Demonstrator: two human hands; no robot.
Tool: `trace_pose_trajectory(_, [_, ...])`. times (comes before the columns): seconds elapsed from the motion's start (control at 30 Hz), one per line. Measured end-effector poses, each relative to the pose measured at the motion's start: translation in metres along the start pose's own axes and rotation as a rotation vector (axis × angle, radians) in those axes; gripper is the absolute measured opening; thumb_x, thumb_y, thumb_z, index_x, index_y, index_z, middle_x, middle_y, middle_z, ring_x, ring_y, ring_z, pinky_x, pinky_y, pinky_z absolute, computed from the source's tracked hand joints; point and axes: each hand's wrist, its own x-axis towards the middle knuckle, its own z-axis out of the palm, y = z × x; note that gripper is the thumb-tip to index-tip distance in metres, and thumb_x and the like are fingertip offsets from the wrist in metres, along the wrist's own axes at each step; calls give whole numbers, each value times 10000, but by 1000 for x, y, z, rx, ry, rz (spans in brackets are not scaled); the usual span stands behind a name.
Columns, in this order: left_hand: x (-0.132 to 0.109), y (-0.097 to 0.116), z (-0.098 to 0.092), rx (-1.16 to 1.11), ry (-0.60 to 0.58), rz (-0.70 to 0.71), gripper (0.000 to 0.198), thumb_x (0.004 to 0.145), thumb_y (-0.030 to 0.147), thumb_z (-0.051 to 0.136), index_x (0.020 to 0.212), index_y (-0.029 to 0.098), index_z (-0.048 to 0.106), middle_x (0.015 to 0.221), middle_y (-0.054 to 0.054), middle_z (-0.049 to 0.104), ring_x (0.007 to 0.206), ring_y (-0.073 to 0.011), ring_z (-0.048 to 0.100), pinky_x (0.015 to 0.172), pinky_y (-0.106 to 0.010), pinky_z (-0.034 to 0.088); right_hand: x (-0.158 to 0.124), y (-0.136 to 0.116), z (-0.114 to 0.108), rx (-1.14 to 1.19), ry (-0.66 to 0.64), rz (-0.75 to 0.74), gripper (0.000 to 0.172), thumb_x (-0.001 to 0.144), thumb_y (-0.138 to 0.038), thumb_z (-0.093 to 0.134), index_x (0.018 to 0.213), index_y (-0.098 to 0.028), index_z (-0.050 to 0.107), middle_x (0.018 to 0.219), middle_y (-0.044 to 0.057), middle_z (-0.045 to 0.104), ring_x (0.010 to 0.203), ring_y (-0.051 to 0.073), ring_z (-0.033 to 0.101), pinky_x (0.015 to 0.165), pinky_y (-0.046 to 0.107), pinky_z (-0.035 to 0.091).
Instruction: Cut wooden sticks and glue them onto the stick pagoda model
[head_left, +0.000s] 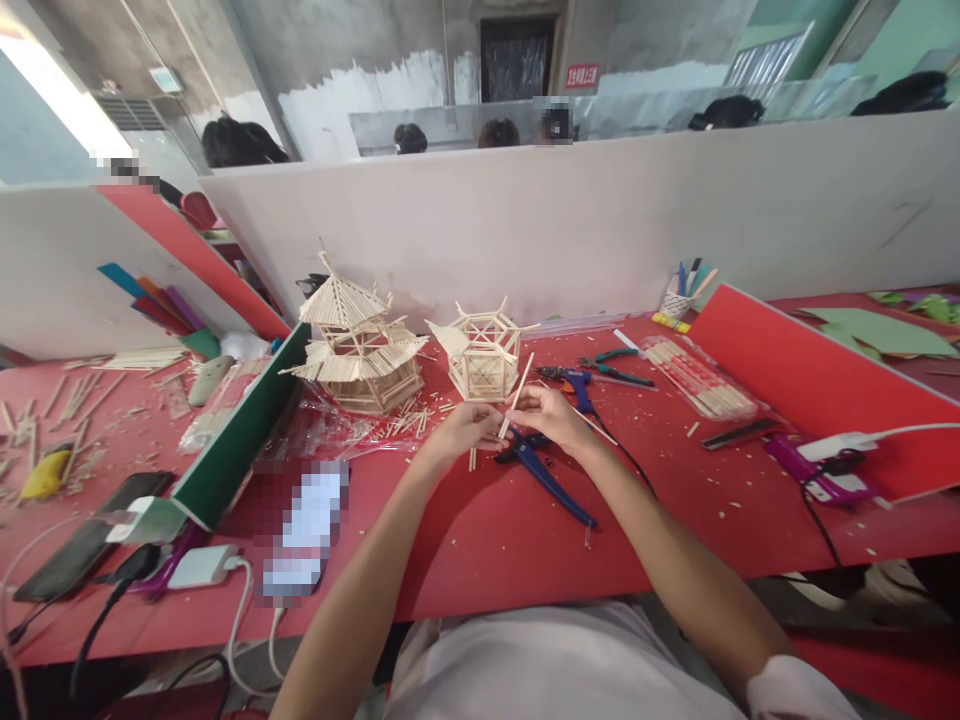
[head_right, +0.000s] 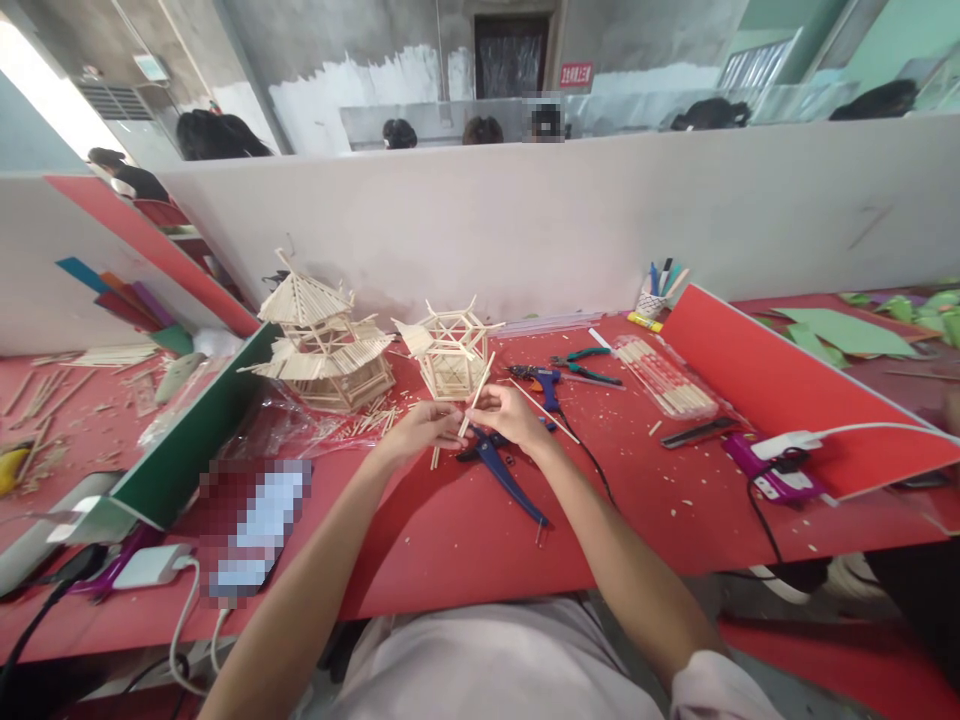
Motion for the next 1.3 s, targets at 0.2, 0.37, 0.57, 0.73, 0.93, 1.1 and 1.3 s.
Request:
trace_pose_trajectory(0.2, [1,-1,-1,16,-28,-19,335,769,409,798,832,125,630,762,-50,740,682,-142,727,683,-249,604,0,0,-2,24,3,11,316,643,-364,815,864,-171,695,764,31,729,699,188,690,651,300,558])
trace_pose_trajectory(0.37, [3,-1,-2,67,-30,-22,332,726,388,834,814,106,682,762,-54,738,694,-140,720,698,-255,606,0,-1,-3,4,11,-9,320,632,-360,816,854,-165,693,763,27,727,704,187,690,666,302,556])
trace_pose_trajectory(0.57, [3,-1,-2,87,-1,-29,285,735,340,830,794,99,689,713,-48,726,671,-140,716,714,-270,611,-1,-1,-2,2,-2,-12,308,639,-359,817,850,-175,690,762,26,724,709,189,687,658,303,553])
trace_pose_trajectory(0.73, [4,-2,-1,74,14,-14,280,749,326,823,856,108,684,724,-42,727,670,-146,717,731,-307,622,-1,-1,-2,17,-13,0,323,639,-368,822,858,-175,685,753,25,717,700,189,682,645,302,549])
trace_pose_trajectory(0.93, [6,-3,-1,52,22,-22,256,744,294,822,814,108,661,705,-23,718,655,-130,711,695,-262,611,0,-1,-3,4,-5,-15,312,644,-356,813,861,-171,687,781,29,724,733,196,688,715,327,547])
trace_pose_trajectory(1.1, [5,-3,-1,47,19,-18,287,741,320,826,831,108,655,721,-34,722,659,-132,714,692,-263,611,-1,-2,-2,4,1,-30,306,650,-352,804,864,-172,680,777,24,713,726,186,673,722,319,537])
trace_pose_trajectory(1.3, [3,-1,3,33,53,-11,244,744,272,820,828,110,658,732,-26,719,657,-123,713,681,-243,610,0,-1,-2,0,19,-32,308,652,-345,803,875,-171,681,796,22,712,727,181,666,746,324,532])
